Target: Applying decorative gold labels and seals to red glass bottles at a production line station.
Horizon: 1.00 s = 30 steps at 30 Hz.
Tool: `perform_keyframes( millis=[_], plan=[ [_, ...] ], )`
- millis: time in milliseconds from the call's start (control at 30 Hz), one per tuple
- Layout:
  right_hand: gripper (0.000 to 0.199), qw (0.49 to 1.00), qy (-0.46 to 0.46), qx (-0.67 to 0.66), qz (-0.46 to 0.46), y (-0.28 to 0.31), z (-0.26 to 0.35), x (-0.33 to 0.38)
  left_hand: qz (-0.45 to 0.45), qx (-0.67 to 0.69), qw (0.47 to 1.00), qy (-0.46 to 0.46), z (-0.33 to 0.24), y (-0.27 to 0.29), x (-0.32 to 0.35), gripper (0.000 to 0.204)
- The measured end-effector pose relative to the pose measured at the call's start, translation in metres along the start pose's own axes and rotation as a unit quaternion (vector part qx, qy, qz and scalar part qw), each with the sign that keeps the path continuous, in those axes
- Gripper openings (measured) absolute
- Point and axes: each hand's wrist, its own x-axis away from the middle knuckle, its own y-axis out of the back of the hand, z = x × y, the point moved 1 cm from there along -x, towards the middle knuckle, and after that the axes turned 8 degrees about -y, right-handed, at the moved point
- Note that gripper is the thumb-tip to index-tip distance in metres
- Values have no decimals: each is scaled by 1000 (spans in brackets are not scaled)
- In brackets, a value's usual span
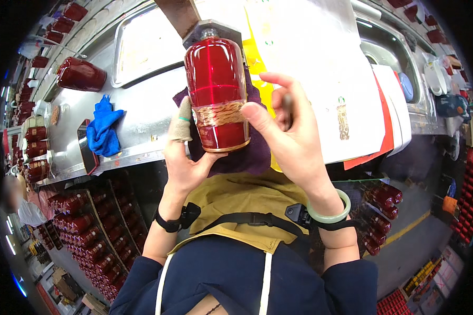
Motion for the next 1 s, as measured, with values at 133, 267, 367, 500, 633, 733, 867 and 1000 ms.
perform_keyframes(
  millis=[133, 267, 367, 500, 633, 733, 867, 1000],
  plan=[
    [58, 998, -46, -22, 33, -14, -18, -4, 5, -24, 1000, 10, -9, 2, -7, 105],
    [57, 989, -79, -112, 45, -22, -26, -10, -45, -78, 993, -73, -16, -3, -5, 93],
    [56, 997, -60, -17, 39, -21, -24, -11, -60, -93, 989, -101, -17, -6, -5, 77],
    [59, 988, -105, -92, 63, -17, -24, -13, -44, -130, 983, -121, -17, -6, -5, 83],
    [60, 992, -93, -53, 60, -16, -27, -13, -39, -132, 984, -116, -16, -7, -4, 83],
    [60, 990, -98, -76, 64, -17, -28, -13, -60, -136, 983, -105, -17, -10, -4, 71],
    [59, 987, -111, -86, 75, -17, -23, -12, -52, -151, 981, -106, -18, -10, -3, 70],
    [58, 987, -115, -78, 76, -15, -23, -13, -48, -161, 980, -111, -19, -9, -5, 71]
  ],
)
